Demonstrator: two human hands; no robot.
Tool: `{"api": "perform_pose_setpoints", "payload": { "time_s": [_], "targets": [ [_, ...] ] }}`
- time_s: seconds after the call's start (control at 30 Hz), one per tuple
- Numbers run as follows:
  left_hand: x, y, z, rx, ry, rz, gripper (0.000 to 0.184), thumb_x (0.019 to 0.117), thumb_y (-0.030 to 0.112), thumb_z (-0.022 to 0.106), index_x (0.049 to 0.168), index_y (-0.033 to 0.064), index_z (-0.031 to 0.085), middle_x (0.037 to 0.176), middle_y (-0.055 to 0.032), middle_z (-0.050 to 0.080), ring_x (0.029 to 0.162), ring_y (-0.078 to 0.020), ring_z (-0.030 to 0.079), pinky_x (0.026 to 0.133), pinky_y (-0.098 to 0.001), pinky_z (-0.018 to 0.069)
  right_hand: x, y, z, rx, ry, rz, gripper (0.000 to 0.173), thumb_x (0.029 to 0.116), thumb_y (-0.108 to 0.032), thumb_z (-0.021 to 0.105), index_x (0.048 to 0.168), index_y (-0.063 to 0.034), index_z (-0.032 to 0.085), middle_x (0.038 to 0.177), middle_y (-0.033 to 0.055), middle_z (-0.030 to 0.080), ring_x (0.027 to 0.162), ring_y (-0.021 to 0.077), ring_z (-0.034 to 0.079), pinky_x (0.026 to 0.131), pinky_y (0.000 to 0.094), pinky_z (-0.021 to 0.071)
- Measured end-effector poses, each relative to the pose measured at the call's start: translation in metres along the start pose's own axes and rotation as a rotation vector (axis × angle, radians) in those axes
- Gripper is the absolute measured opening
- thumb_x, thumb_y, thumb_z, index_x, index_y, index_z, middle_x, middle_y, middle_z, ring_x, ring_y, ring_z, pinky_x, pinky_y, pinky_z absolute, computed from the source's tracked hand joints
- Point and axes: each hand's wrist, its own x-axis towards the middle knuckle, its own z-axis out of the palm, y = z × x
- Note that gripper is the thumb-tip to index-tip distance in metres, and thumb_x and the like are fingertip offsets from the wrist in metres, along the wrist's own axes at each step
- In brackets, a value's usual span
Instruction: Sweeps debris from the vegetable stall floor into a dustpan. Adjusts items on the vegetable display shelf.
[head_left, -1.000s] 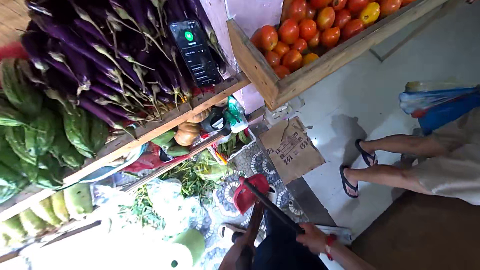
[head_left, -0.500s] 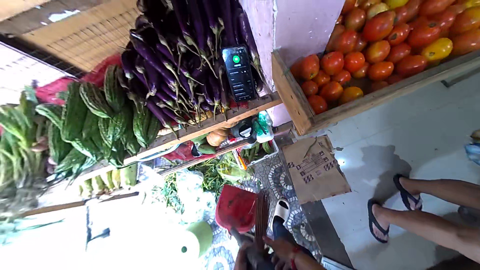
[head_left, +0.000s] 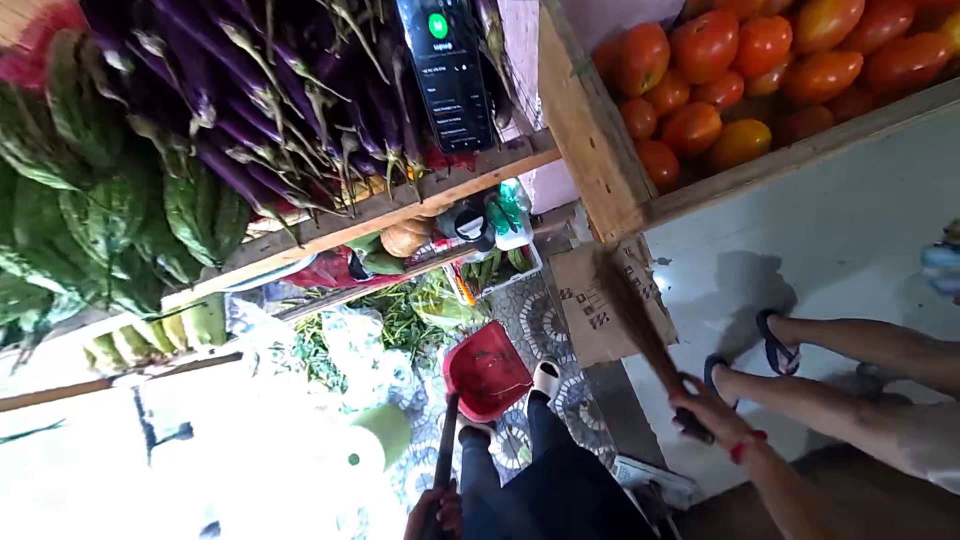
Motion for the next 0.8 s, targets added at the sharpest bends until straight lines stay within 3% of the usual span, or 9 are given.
{"api": "perform_pose_setpoints", "payload": {
  "time_s": [0.1,0.17,0.23,0.33,0.43,0.53,0.67,0.8],
  "targets": [
    [0.001,0.013,-0.005,0.086,0.139,0.024,0.029,0.1024,0.024,0.032,0.110,0.0052,0.053,0.073,-0.0033,0.061,0.049,-0.0083,0.062,0.042,-0.0186,0.0534,0.068,-0.026,-0.029,-0.048,0.187,0.013,0.067,0.1020,-0.016,0.059,0.161,-0.0192,0.027,0.124,0.0266,0.058,0.087,0.0353,0.062,0.071,0.0526,0.0537],
    [0.005,0.020,0.002,0.372,0.341,0.029,0.028,0.1076,0.026,0.029,0.104,0.0096,0.052,0.069,-0.0005,0.059,0.046,-0.0055,0.057,0.039,-0.0178,0.0483,0.112,-0.045,-0.014,-0.099,0.236,0.011,0.065,0.1011,-0.017,0.061,0.159,-0.0144,0.031,0.128,0.0276,0.058,0.094,0.0380,0.063,0.075,0.0546,0.0539],
    [0.002,0.026,0.007,0.488,0.461,0.053,0.026,0.1088,0.024,0.030,0.101,0.0099,0.050,0.065,0.0001,0.055,0.044,-0.0049,0.053,0.038,-0.0177,0.0463,0.132,-0.048,0.032,-0.263,0.180,-0.042,0.064,0.0983,-0.016,0.064,0.155,-0.0065,0.036,0.126,0.0283,0.059,0.100,0.0387,0.063,0.081,0.0558,0.0536],
    [-0.004,0.047,-0.002,0.294,0.429,0.167,0.031,0.1092,0.026,0.028,0.096,0.0083,0.051,0.062,0.0001,0.053,0.043,-0.0047,0.054,0.039,-0.0160,0.0465,0.101,-0.031,0.133,-0.631,-0.064,-0.135,0.076,0.0953,-0.014,0.069,0.159,-0.0026,0.030,0.140,0.0311,0.055,0.127,0.0448,0.057,0.105,0.0603,0.0462],
    [-0.007,0.069,-0.019,0.164,0.382,0.212,0.034,0.1088,0.026,0.028,0.095,0.0061,0.052,0.062,-0.0012,0.054,0.044,-0.0055,0.056,0.039,-0.0158,0.0476,0.059,0.007,0.225,-0.839,-0.289,-0.087,0.080,0.0919,-0.018,0.071,0.160,-0.0058,0.030,0.140,0.0268,0.058,0.130,0.0405,0.057,0.108,0.0576,0.0453],
    [-0.003,0.100,-0.030,0.128,0.376,0.258,0.029,0.1076,0.024,0.030,0.093,0.0081,0.050,0.062,-0.0010,0.053,0.044,-0.0056,0.055,0.039,-0.0163,0.0468,0.020,0.027,0.278,-0.845,-0.405,-0.074,0.073,0.0921,-0.018,0.071,0.156,-0.0059,0.038,0.139,0.0249,0.059,0.128,0.0388,0.059,0.108,0.0566,0.0462],
    [0.001,0.148,-0.049,0.209,0.415,0.309,0.021,0.1076,0.025,0.033,0.099,0.0111,0.047,0.064,-0.0009,0.051,0.046,-0.0067,0.053,0.040,-0.0183,0.0457,-0.017,0.046,0.276,-0.821,-0.359,-0.073,0.071,0.0930,-0.015,0.069,0.155,-0.0019,0.037,0.133,0.0278,0.060,0.123,0.0403,0.061,0.105,0.0562,0.0472],
    [0.011,0.204,-0.077,0.195,0.446,0.332,0.021,0.1072,0.024,0.034,0.097,0.0104,0.045,0.062,-0.0027,0.050,0.043,-0.0095,0.050,0.039,-0.0211,0.0438,-0.056,0.053,0.242,-0.863,-0.139,-0.053,0.063,0.0931,-0.010,0.071,0.149,0.0015,0.044,0.129,0.0294,0.062,0.119,0.0430,0.062,0.103,0.0583,0.0477]
  ]
}}
